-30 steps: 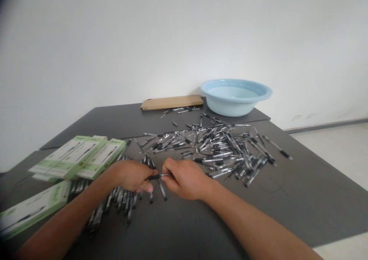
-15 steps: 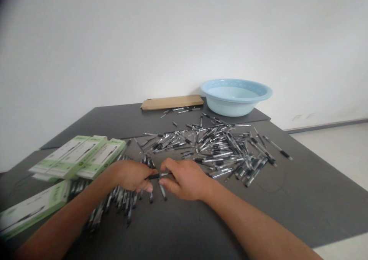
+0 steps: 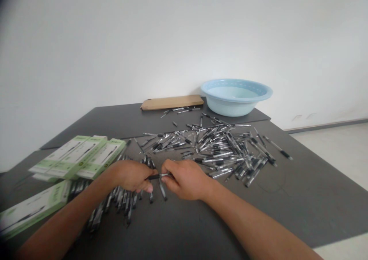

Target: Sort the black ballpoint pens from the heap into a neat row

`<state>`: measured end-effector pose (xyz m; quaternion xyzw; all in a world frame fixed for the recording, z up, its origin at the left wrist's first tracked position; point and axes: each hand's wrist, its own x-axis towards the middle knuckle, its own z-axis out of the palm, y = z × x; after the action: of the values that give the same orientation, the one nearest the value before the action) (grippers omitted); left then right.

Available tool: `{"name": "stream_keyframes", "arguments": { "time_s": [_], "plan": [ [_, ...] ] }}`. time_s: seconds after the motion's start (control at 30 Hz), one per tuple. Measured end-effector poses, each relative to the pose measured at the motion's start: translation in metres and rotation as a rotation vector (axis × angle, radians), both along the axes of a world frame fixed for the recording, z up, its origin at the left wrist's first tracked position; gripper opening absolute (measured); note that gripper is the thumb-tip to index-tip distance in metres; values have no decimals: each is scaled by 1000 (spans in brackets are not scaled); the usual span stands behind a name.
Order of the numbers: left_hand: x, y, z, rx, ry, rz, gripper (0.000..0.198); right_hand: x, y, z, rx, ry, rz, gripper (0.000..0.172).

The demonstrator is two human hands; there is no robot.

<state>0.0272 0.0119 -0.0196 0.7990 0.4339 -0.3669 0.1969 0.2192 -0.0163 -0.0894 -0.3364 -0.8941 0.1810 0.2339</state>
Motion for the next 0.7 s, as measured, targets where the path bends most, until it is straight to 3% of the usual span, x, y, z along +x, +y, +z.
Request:
{"name": "stream_keyframes", "arguments": {
  "time_s": [0.3, 0.7],
  "plan": [
    [5, -2, 6, -14, 47, 2, 41, 0, 0, 1, -3, -7, 0, 6],
    [3, 0, 0, 15, 40, 5, 38, -1, 2, -1, -2, -7, 6, 6]
  ]
}}
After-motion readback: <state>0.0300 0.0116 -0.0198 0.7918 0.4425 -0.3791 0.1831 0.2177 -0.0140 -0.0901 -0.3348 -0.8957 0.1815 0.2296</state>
